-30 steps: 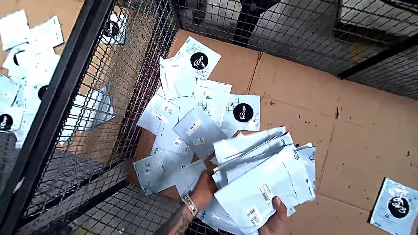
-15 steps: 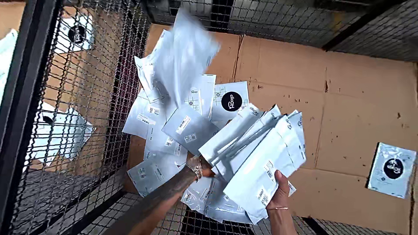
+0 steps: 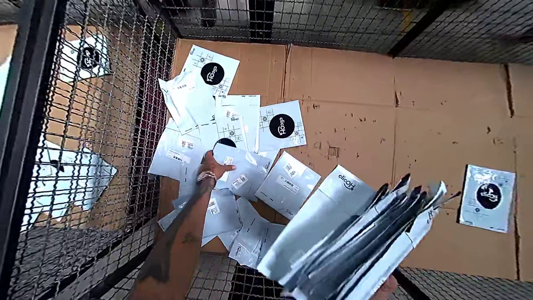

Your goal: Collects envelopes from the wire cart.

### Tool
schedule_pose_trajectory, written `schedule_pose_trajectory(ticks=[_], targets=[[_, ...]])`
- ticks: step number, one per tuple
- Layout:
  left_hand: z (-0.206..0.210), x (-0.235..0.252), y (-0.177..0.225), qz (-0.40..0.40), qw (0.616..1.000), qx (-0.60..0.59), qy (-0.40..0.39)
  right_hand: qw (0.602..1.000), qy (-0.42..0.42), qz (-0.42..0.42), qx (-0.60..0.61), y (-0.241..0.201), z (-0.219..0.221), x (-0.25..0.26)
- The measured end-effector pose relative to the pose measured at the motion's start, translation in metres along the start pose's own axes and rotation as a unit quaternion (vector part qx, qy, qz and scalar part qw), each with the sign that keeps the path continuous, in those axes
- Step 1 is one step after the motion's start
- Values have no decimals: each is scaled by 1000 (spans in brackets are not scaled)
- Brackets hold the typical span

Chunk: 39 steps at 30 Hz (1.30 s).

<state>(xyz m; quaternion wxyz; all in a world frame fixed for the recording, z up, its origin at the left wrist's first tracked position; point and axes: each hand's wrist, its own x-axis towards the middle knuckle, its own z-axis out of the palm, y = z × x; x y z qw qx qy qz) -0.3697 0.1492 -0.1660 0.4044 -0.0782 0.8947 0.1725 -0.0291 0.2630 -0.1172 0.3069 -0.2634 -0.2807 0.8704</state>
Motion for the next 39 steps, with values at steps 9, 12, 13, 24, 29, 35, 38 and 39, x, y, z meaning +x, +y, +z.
schedule_pose_trajectory(ticks=[9, 12, 13, 24, 29, 35, 38, 39], targets=[[61, -149, -67, 166, 878, -447, -45, 995, 80, 3, 54, 15, -33, -5], [79, -232, -58, 188, 784, -578, -122, 991, 125, 21, 40, 5, -16, -9], [82, -244, -58, 187, 762, -605, -137, 992, 124, 10, 19, -2, -13, -13], [66, -57, -138, 307, 949, -7, -67, 996, 56, -48, 48, -31, -3, -12], [48, 52, -232, 137, 951, 274, -37, 999, 0, 4, 33, -44, 11, -16], [47, 54, -253, 160, 909, 369, -110, 988, -105, 50, -103, -43, -41, -20], [22, 14, -214, 263, 921, 240, -155, 991, -50, 82, -89, -37, -21, -19], [14, -7, -198, 296, 929, 163, -151, 993, -61, 86, -60, -33, -30, -22]])
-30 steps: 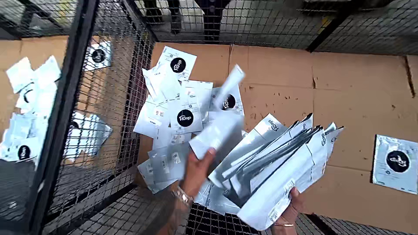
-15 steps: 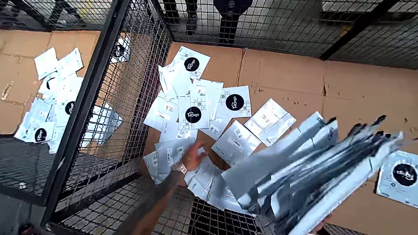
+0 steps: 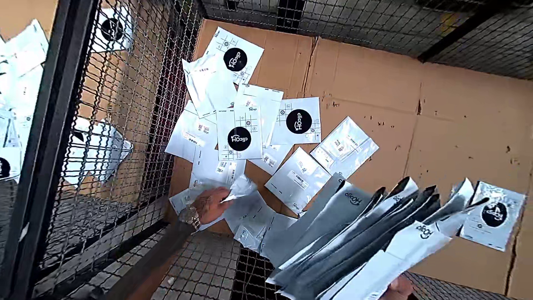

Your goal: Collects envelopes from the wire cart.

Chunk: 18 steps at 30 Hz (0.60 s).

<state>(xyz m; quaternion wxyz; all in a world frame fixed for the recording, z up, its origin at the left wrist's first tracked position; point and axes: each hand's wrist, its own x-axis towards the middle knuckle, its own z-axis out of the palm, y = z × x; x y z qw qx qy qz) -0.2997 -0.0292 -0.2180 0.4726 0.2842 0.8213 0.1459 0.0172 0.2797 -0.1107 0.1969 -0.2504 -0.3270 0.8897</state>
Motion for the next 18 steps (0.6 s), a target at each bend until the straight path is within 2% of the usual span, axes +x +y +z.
schedule_pose_trajectory(ticks=[1, 2, 4, 6, 7, 9, 10, 11, 13, 15, 16, 18], targets=[[-7, -11, 26, 30, 995, -85, 45, 997, -73, -8, 36, 10, -24, -2], [-12, -21, 55, 49, 979, -184, 76, 979, -197, -21, 58, 22, -57, 1], [-17, -37, 119, 115, 926, -352, 79, 991, -110, -5, 74, 22, -41, 11], [-16, -39, 175, 202, 875, -439, 26, 992, -120, -8, 39, 13, -20, 25], [-15, -36, 196, 228, 858, -461, -8, 991, -133, -13, 28, 4, -7, 28], [-8, -22, 215, 234, 822, -512, -84, 997, -79, -8, 10, -22, 18, 24], [-3, -13, 215, 217, 816, -523, -117, 998, -67, 0, -8, -30, 4, 18], [3, -6, 212, 182, 825, -518, -133, 997, -69, 3, -18, -34, -16, 10], [31, 9, 190, 82, 873, -470, -102, 996, -80, -15, -21, -30, -59, -4], [82, 32, 139, -62, 945, -321, -24, 998, -35, -35, -29, -36, -46, -13], [106, 40, 113, -157, 962, -223, -14, 998, -24, -45, -29, -41, -43, -17], [152, 44, 73, -295, 948, -115, -27, 997, -29, -62, -31, -46, -64, -30]])
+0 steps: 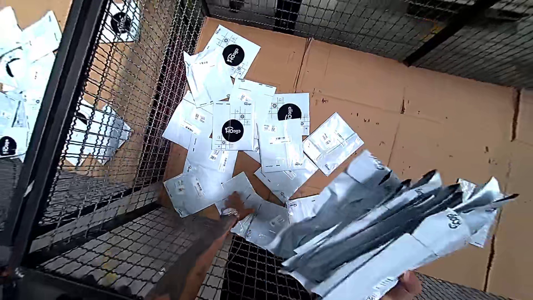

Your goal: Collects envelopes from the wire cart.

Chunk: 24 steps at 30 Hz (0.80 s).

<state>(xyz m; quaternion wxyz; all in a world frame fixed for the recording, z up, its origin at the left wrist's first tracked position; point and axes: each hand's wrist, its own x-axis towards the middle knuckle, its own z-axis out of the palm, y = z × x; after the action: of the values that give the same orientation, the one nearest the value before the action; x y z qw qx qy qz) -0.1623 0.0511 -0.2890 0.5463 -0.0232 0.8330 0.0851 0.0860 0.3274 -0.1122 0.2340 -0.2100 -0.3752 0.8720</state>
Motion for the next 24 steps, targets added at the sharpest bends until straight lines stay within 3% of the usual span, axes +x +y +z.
schedule_pose_trajectory(ticks=[3, 6, 10, 14, 16, 19, 22, 24], targets=[[29, -2, -28, -12, 998, 30, -53, 1000, -16, -10, 9, -7, -41, -21], [24, -28, -12, 102, 992, -6, -79, 998, 57, 0, -3, -45, -4, -16], [-49, -103, 70, 235, 968, 68, 55, 998, 1, 52, -20, -76, -50, -26], [-87, -219, 169, 385, 895, 172, 147, 989, -109, 96, -5, -100, -72, -19], [-75, -267, 214, 479, 851, 171, 132, 980, -169, 107, 9, -107, -77, -7], [-50, -301, 263, 608, 782, 114, 78, 988, -138, 69, -4, -113, -83, -1], [-29, -310, 299, 593, 799, 97, 32, 998, -51, 19, -34, -123, -97, -11], [-11, -310, 318, 574, 814, 87, -28, 997, -76, 5, -33, -130, -123, -19]])
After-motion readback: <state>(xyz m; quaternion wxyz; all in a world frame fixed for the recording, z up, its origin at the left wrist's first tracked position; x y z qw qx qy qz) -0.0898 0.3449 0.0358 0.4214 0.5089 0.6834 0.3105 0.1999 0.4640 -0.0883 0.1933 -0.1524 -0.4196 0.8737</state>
